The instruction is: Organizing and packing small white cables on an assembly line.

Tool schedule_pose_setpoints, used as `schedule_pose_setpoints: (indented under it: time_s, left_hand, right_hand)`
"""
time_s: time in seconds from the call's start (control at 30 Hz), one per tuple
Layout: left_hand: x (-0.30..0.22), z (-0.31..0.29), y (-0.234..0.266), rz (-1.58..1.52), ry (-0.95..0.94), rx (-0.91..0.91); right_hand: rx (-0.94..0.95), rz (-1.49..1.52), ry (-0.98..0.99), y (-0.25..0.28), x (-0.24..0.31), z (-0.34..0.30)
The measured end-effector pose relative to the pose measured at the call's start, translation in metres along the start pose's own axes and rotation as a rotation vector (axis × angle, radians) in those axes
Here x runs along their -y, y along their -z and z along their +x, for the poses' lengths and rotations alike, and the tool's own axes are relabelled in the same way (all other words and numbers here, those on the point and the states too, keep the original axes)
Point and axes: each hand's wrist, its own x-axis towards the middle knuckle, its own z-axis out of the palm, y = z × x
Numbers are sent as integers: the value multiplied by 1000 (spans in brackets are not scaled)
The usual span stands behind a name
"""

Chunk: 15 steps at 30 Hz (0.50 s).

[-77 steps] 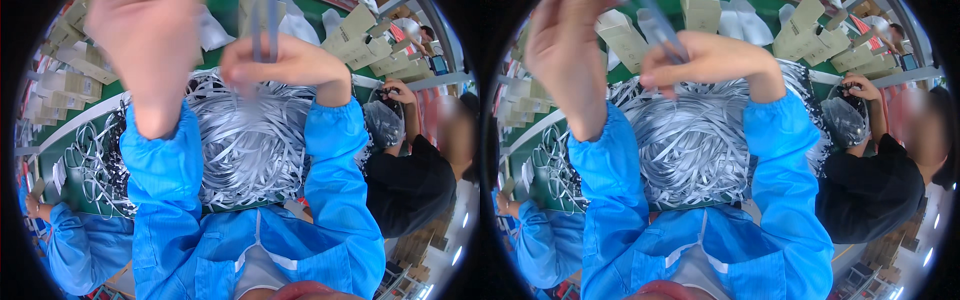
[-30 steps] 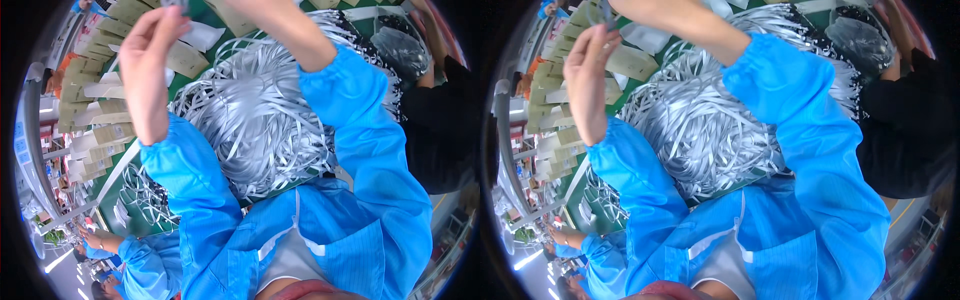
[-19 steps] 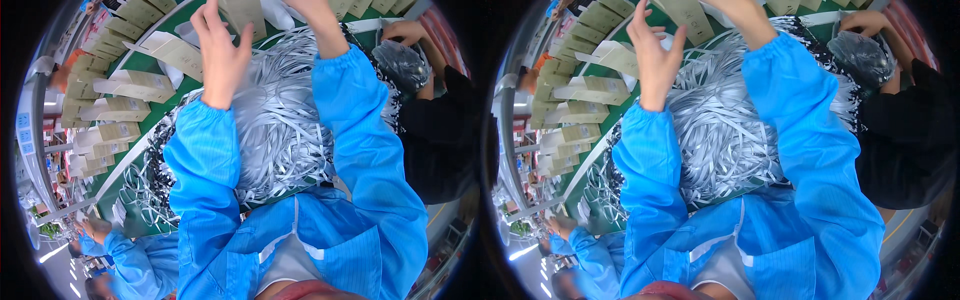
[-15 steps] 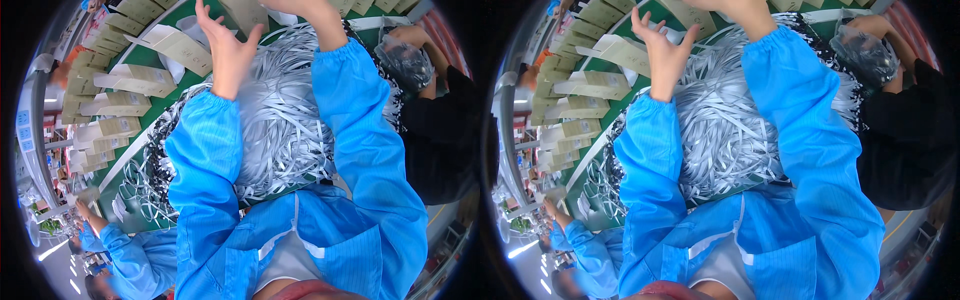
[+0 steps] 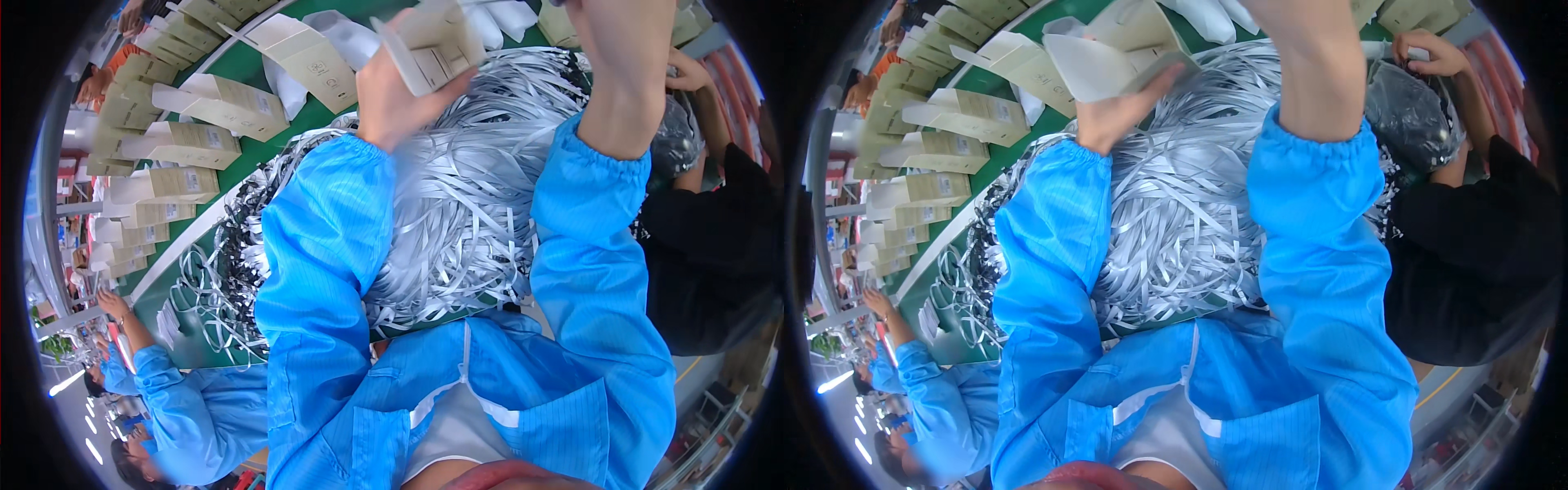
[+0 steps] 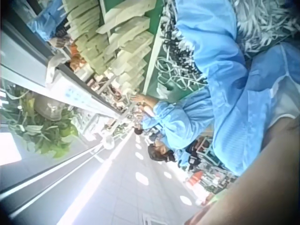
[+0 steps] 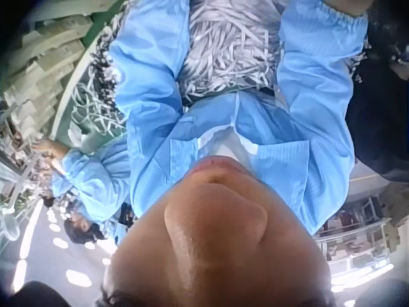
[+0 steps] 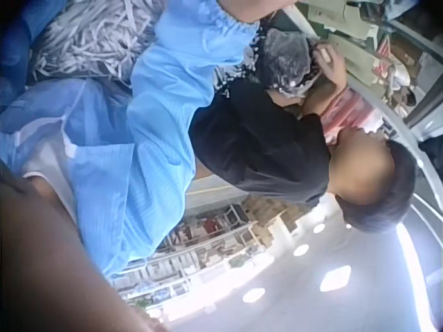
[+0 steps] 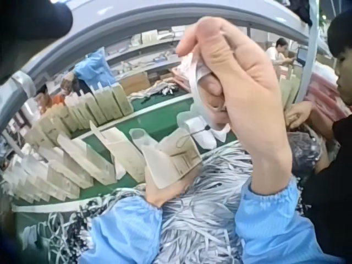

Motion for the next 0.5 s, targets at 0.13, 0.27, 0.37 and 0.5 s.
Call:
schedule_pose_setpoints:
  time_s: [0.13,0.27,0.37,0.5]
  left_hand:
    - [-4,0,-3,-43,-76,-8]
    - [1,0,13,-32,-94,-57]
    - [-2,0,17,140,-183,-44]
    - [-14,4,9,-106,68,-48]
  right_hand:
    - [76,236,21,-24,-11,10]
    - [566,-181,-176,-27,-27,4]
    - [456,-291,-102,-27,-41,-10]
    - [389,-430,-102,4,-40,-14]
